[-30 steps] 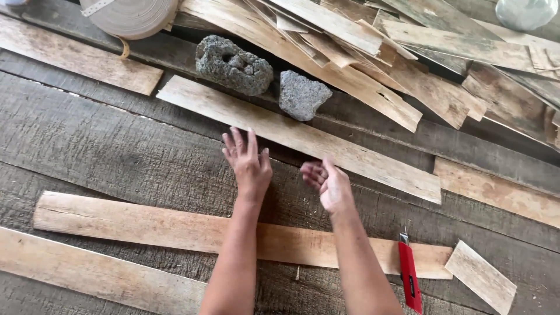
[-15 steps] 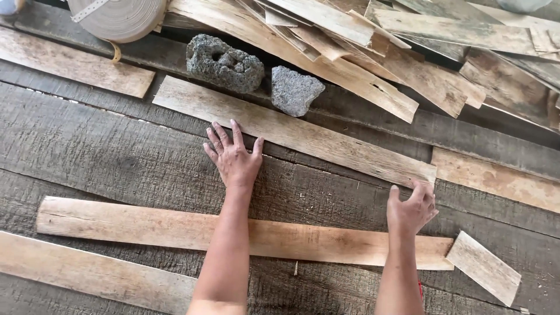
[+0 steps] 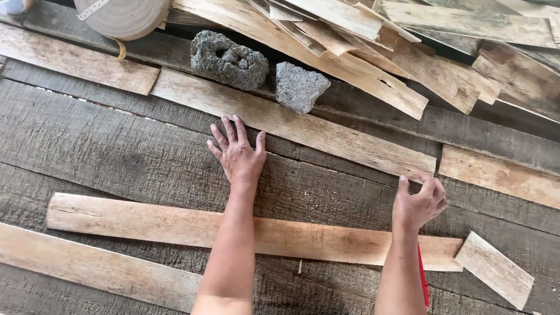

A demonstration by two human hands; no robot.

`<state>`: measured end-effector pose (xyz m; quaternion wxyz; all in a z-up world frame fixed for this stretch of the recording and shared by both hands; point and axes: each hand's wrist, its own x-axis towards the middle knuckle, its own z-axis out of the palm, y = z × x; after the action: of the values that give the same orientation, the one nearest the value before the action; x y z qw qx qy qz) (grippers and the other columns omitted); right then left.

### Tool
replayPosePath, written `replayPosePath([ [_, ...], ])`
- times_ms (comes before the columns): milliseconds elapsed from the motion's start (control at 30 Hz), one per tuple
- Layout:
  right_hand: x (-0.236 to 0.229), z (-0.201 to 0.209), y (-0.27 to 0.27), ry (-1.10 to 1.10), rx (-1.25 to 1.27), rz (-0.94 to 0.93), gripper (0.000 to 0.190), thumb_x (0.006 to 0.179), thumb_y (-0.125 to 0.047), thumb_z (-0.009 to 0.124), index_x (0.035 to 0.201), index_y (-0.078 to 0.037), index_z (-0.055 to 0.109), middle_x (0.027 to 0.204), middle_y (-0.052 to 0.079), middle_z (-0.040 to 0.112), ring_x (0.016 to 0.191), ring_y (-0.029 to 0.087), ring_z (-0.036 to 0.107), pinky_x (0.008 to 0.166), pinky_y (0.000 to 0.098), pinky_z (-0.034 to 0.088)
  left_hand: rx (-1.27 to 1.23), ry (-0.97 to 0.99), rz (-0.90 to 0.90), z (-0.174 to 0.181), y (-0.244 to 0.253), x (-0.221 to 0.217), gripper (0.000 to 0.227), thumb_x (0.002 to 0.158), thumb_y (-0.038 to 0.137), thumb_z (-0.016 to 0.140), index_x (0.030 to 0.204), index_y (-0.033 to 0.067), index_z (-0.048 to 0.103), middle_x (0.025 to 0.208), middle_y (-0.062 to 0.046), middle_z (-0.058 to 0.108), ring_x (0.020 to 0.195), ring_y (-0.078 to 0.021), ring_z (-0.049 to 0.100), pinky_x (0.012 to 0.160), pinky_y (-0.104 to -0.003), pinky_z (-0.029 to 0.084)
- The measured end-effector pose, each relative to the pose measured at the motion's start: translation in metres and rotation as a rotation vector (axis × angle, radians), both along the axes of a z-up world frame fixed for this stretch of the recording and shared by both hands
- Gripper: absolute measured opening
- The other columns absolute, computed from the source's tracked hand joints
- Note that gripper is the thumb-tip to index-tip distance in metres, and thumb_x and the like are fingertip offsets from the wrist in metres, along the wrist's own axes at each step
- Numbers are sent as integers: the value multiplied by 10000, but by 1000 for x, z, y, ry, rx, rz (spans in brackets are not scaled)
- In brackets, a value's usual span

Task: Trimming thin wooden strips or veneer using a utility knife on a wooden floor.

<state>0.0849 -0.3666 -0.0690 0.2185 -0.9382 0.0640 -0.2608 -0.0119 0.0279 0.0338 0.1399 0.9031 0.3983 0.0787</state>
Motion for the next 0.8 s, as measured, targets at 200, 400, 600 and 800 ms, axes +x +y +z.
replayPosePath([
  [200, 3, 7, 2, -152, -160, -3, 399, 707, -289, 923, 1058, -220, 747, 1170, 81, 663, 1097, 300, 634, 954, 456, 443, 122, -31, -44, -2, -1, -2, 798, 962, 652, 520, 1590, 167, 431, 1656, -151, 351, 1510, -498, 213, 1181, -682, 144],
  [400, 3, 39, 18, 135, 26, -102, 321, 863, -352, 832, 1138, -236, 715, 1305, 53, 529, 1211, 358, 420, 914, 569, 447, 70, 29, -59, -4, 0, 0, 748, 1009, 666, 411, 1614, 225, 398, 1693, -70, 295, 1541, -462, 107, 1182, -689, 74],
  [600, 20, 21, 9, 146, -20, -135, 323, 842, -360, 859, 1108, -250, 713, 1178, -9, 469, 1159, 323, 375, 912, 545, 383, 40, 62, -79, -2, 0, 2, 754, 1012, 673, 366, 1630, 240, 351, 1707, -60, 250, 1549, -460, 83, 1174, -706, 35],
  [800, 19, 29, 16, 147, -26, -52, 233, 922, -243, 821, 1124, -202, 712, 1203, 6, 490, 1133, 295, 428, 886, 501, 412, 25, 64, -69, 0, -2, 2, 756, 1004, 662, 389, 1629, 239, 357, 1714, -82, 232, 1553, -455, 66, 1181, -690, 31],
])
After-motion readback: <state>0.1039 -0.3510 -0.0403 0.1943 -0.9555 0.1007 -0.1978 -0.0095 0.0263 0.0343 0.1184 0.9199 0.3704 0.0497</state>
